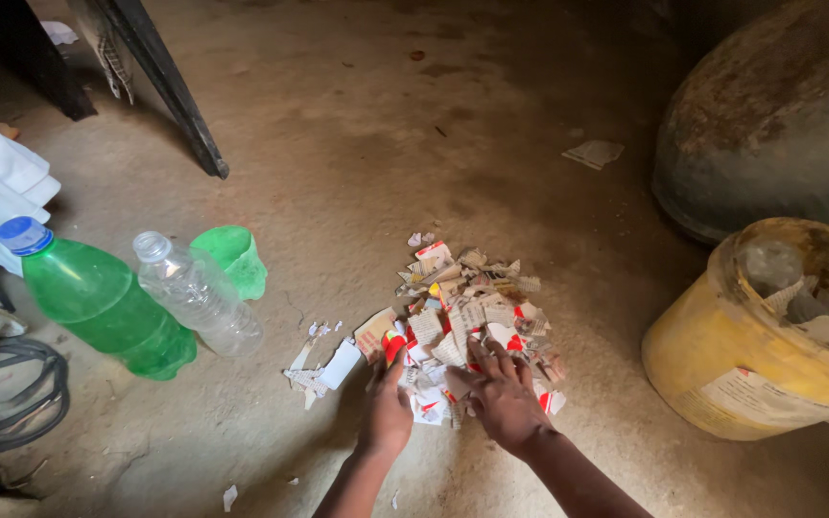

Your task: The person sits on the floor and repeatedly tears small pieces of paper from a pile into smaller fragments, placing them into a yellow bucket. The person also briefly handles a green plastic bottle and a clear plastic bottle before resuming the tearing task.

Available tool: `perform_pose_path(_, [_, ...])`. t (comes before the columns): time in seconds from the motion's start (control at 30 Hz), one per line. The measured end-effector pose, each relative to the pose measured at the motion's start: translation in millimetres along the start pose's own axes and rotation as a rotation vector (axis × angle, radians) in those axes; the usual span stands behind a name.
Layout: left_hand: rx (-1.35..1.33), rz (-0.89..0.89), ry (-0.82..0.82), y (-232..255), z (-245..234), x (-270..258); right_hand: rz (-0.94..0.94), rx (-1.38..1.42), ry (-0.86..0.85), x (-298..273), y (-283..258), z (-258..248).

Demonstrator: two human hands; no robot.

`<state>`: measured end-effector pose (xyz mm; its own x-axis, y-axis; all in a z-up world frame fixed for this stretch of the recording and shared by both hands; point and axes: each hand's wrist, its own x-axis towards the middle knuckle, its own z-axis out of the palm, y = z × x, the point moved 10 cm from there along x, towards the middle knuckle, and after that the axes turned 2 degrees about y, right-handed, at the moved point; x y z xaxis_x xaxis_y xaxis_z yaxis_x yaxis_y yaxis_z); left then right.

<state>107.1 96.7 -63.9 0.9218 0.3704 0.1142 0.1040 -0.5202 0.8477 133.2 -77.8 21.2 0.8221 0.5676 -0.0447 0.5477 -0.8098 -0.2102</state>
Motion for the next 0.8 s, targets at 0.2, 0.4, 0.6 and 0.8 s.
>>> perform_pose_path(0.2, [-0.087, -0.028, 0.039, 3, -13, -3, 0.051, 0.041, -0.001, -2, 1, -6])
perform_pose_path(0.4, [-0.099, -0.05, 0.1, 4, -32, -15, -0.004, 0.077, 0.037, -5, -24, -13])
perform_pose_path(0.6, [-0.025, -0.285, 0.051, -18, -34, -29, -0.086, 0.042, 0.057, -6, -48, -2])
perform_pose_path(0.8, [-0.078, -0.203, 0.17, -19, -49, -37, -0.1, 0.021, 0.12, -9, -51, 9])
